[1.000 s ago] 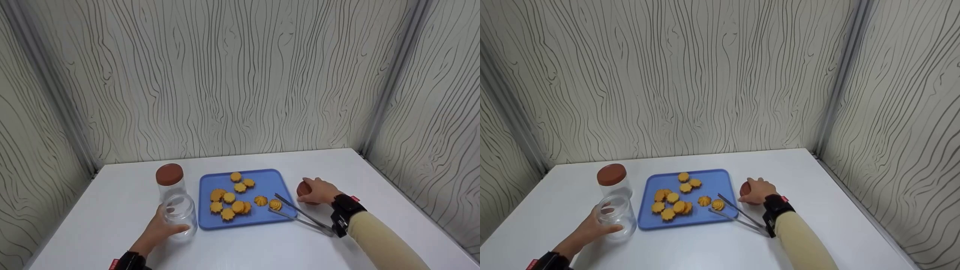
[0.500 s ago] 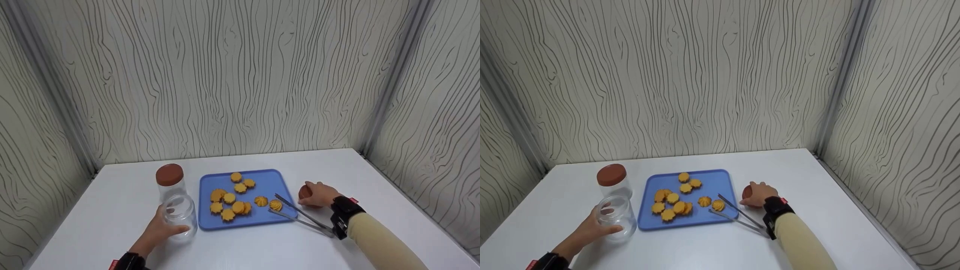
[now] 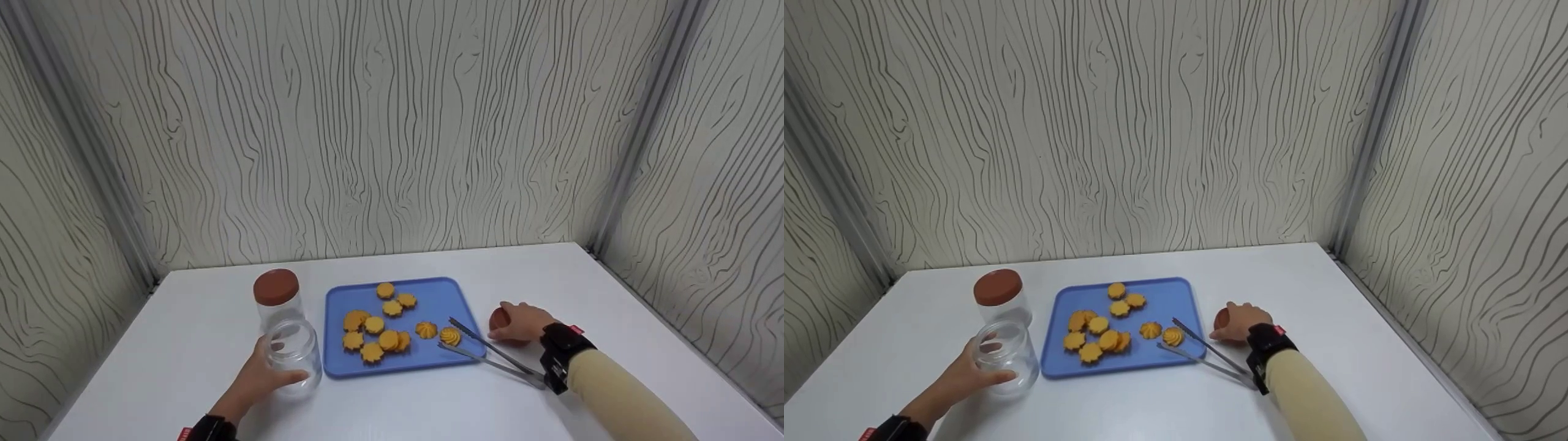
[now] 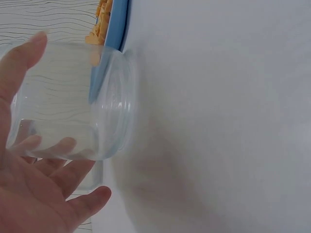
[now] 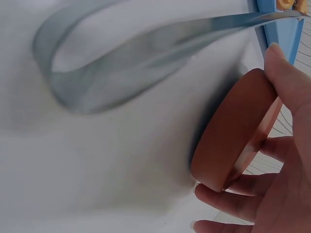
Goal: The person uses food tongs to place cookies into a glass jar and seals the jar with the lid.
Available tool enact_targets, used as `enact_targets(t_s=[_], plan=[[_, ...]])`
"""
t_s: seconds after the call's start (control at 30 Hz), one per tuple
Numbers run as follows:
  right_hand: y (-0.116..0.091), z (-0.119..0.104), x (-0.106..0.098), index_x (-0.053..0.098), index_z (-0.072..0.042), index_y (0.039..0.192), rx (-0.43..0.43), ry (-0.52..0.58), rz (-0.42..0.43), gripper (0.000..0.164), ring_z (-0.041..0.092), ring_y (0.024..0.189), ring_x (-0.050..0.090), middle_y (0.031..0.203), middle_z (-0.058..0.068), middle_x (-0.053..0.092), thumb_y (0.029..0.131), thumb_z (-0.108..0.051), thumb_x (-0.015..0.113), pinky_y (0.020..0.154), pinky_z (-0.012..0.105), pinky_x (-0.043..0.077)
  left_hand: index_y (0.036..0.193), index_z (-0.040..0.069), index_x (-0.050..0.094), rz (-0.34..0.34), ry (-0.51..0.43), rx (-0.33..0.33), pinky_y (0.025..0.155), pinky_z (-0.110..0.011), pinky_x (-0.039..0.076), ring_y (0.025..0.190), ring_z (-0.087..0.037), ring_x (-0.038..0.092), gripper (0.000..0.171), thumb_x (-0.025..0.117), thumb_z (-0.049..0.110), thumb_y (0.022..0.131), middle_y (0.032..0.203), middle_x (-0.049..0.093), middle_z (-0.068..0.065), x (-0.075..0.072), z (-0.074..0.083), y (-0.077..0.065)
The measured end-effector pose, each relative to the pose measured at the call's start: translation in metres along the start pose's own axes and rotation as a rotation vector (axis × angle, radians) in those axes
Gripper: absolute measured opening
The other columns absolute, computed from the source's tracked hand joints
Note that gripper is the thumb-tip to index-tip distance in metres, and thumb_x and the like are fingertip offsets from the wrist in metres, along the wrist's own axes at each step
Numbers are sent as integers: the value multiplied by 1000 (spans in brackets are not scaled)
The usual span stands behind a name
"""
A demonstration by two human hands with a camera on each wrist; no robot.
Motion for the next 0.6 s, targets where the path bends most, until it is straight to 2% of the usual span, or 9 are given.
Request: enact_targets(t_s=[0.07, 0.27, 0.43, 0.6], plan=[[-1, -1, 0, 42, 6, 140, -10, -15, 4, 90, 41, 105, 54, 114, 28, 57, 79, -53, 73, 89, 56, 44, 141, -9, 24, 3, -3, 8, 103, -60, 34, 126, -47, 41, 107, 91, 28, 67, 136, 44, -30, 0, 0, 0], [-3, -3, -1, 41, 6, 141, 11, -23, -1, 92, 43, 105, 53, 115, 30, 56, 78, -54, 73, 89, 57, 43, 142, -7, 22, -14, -3, -31, 103, -61, 33, 127, -46, 40, 110, 91, 33, 66, 137, 43, -30, 1, -2, 1], [-1, -4, 1, 40, 3, 143, 3, -27, 0, 92, 44, 107, 53, 119, 30, 55, 79, -55, 71, 90, 57, 44, 142, -8, 23, -11, -7, -29, 103, -61, 34, 125, -46, 41, 110, 91, 34, 65, 136, 44, -29, 0, -3, 2], [-2, -5, -1, 44, 3, 140, -36, -16, 55, 85, 42, 101, 56, 114, 29, 55, 82, -55, 68, 85, 56, 47, 141, -9, 23, -7, -7, -3, 102, -60, 35, 124, -46, 42, 110, 91, 33, 66, 135, 44, -30, 1, -1, 1]])
Point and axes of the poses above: each hand's wrist, its own y-axis towards the middle knuckle, its own x-axis out of the palm, z = x × y, the point moved 6 cm from there along y, towards the middle knuckle
